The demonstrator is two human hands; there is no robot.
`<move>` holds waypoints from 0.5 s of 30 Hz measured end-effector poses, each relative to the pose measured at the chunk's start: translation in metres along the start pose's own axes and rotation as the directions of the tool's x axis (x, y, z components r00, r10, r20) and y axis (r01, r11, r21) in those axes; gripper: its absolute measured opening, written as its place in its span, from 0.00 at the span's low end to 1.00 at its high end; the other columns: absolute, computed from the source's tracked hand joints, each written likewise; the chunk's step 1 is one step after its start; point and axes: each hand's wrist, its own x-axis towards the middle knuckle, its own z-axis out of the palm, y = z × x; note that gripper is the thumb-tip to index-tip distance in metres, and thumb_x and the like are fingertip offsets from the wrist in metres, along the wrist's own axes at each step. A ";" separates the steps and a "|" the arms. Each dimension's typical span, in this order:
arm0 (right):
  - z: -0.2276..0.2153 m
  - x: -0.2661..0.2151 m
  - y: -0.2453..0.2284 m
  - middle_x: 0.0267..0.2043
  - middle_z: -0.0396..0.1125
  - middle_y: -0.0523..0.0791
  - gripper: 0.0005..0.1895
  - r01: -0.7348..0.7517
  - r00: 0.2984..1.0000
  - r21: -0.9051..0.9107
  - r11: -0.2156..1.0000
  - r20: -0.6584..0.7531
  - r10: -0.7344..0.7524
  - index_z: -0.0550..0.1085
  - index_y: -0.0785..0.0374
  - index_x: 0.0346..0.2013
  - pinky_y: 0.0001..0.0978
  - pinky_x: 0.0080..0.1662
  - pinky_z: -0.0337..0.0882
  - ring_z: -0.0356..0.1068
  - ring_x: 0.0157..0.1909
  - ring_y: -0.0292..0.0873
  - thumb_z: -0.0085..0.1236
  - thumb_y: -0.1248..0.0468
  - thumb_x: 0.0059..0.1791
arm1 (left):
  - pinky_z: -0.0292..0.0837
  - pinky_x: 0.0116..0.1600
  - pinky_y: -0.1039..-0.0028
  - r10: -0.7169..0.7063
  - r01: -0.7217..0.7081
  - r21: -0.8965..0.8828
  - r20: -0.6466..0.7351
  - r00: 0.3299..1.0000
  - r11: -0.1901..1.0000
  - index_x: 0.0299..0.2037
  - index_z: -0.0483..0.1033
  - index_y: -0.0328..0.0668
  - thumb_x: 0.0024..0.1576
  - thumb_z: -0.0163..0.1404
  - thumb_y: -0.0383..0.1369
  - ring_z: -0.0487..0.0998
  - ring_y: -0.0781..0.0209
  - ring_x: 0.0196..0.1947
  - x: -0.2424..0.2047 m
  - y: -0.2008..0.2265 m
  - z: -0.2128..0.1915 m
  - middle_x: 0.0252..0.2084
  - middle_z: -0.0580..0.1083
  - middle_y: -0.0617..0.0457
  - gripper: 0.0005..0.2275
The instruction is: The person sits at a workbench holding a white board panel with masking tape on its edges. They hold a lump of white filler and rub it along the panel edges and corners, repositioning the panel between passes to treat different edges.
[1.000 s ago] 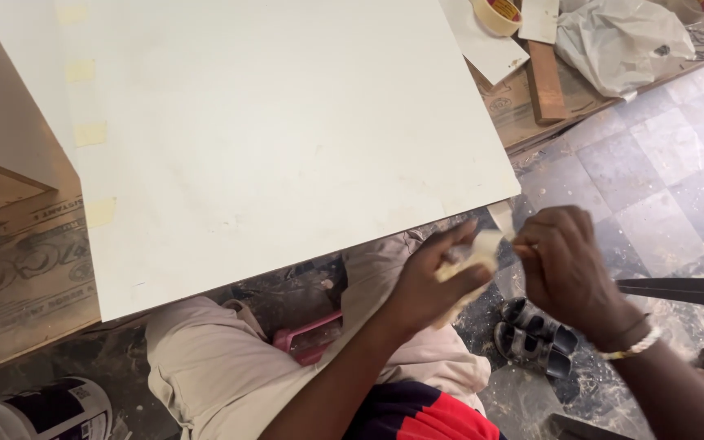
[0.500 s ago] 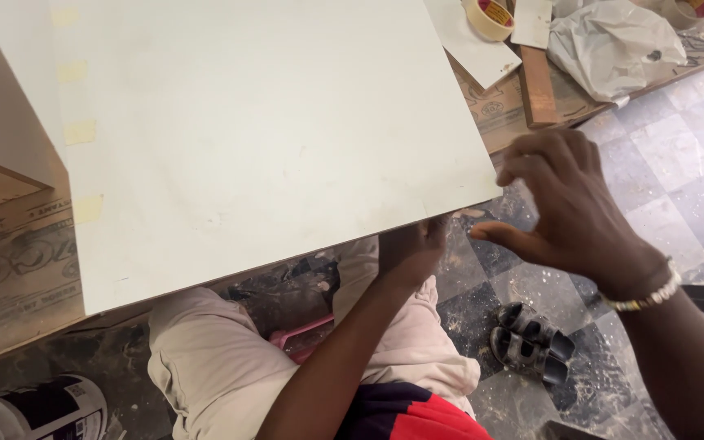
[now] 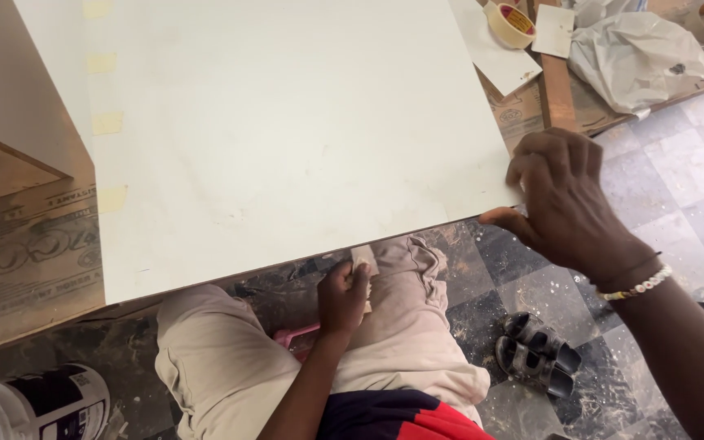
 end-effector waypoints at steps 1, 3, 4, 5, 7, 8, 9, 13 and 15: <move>-0.004 0.002 -0.002 0.48 0.54 0.49 0.31 0.004 1.000 0.001 1.000 0.001 -0.004 0.60 0.59 0.35 0.46 0.59 0.55 0.50 0.55 0.50 0.39 0.33 0.50 | 0.74 0.30 0.67 -0.002 0.002 -0.001 -0.003 1.000 1.000 0.32 0.79 0.35 0.59 0.53 0.39 0.80 0.60 0.22 0.000 -0.002 -0.003 0.23 0.78 0.49 0.13; -0.011 0.005 -0.006 0.52 0.55 0.51 0.33 0.032 0.999 -0.038 0.999 -0.018 -0.032 0.61 0.63 0.40 0.49 0.60 0.54 0.50 0.58 0.52 0.39 0.33 0.52 | 0.73 0.28 0.70 -0.007 0.004 -0.063 -0.048 0.999 0.998 0.31 0.79 0.35 0.59 0.53 0.39 0.78 0.64 0.21 -0.003 -0.008 -0.009 0.23 0.78 0.50 0.13; -0.012 0.007 -0.006 0.52 0.55 0.51 0.33 0.032 0.999 -0.037 0.999 -0.017 -0.033 0.61 0.63 0.40 0.49 0.60 0.54 0.50 0.58 0.52 0.39 0.33 0.52 | 0.73 0.28 0.70 -0.008 0.005 -0.063 -0.048 0.999 0.998 0.31 0.79 0.35 0.59 0.53 0.39 0.78 0.64 0.21 -0.004 -0.011 -0.011 0.23 0.78 0.50 0.13; -0.013 0.008 -0.006 0.52 0.55 0.51 0.31 0.055 0.998 -0.064 0.996 0.002 -0.055 0.61 0.62 0.39 0.49 0.60 0.55 0.50 0.60 0.52 0.40 0.34 0.52 | 0.72 0.27 0.71 -0.045 0.040 -0.103 -0.045 0.998 0.994 0.30 0.78 0.34 0.59 0.53 0.39 0.77 0.65 0.20 -0.004 -0.014 -0.013 0.22 0.77 0.50 0.14; -0.013 0.007 -0.005 0.51 0.56 0.50 0.30 0.074 0.997 -0.095 0.993 0.023 -0.073 0.61 0.61 0.38 0.50 0.60 0.55 0.51 0.61 0.52 0.41 0.35 0.52 | 0.71 0.25 0.71 -0.079 0.074 -0.144 -0.036 0.996 0.987 0.29 0.78 0.34 0.60 0.53 0.39 0.76 0.66 0.20 -0.005 -0.017 -0.013 0.22 0.77 0.51 0.14; -0.012 0.006 -0.004 0.52 0.55 0.49 0.30 0.082 0.997 -0.113 0.990 0.024 -0.080 0.62 0.61 0.38 0.51 0.61 0.55 0.50 0.61 0.52 0.43 0.35 0.51 | 0.70 0.24 0.72 -0.094 0.087 -0.178 -0.030 0.995 0.980 0.29 0.77 0.34 0.60 0.53 0.39 0.75 0.67 0.20 -0.005 -0.018 -0.012 0.22 0.76 0.52 0.14; -0.010 0.005 -0.003 0.52 0.55 0.49 0.30 0.090 0.996 -0.131 0.987 0.025 -0.087 0.63 0.62 0.38 0.51 0.62 0.55 0.50 0.61 0.51 0.45 0.36 0.51 | 0.70 0.23 0.73 -0.109 0.101 -0.211 -0.023 0.994 0.972 0.29 0.77 0.35 0.60 0.54 0.38 0.74 0.68 0.19 -0.006 -0.019 -0.011 0.22 0.76 0.52 0.14; -0.016 0.004 0.002 0.47 0.56 0.49 0.27 0.062 0.997 0.006 0.998 -0.040 -0.062 0.64 0.59 0.31 0.49 0.61 0.56 0.51 0.58 0.53 0.52 0.37 0.48 | 0.67 0.21 0.75 -0.128 0.120 -0.274 -0.012 0.992 0.954 0.28 0.75 0.36 0.60 0.54 0.37 0.72 0.69 0.18 -0.009 -0.014 -0.017 0.21 0.74 0.54 0.12; -0.029 0.006 0.006 0.44 0.61 0.47 0.25 -0.006 0.994 0.203 0.979 -0.108 0.028 0.66 0.59 0.29 0.44 0.57 0.56 0.54 0.53 0.48 0.59 0.40 0.46 | 0.65 0.19 0.75 -0.213 0.209 -0.349 0.027 0.977 0.913 0.28 0.72 0.37 0.59 0.54 0.35 0.70 0.69 0.16 -0.013 -0.010 -0.019 0.21 0.72 0.54 0.11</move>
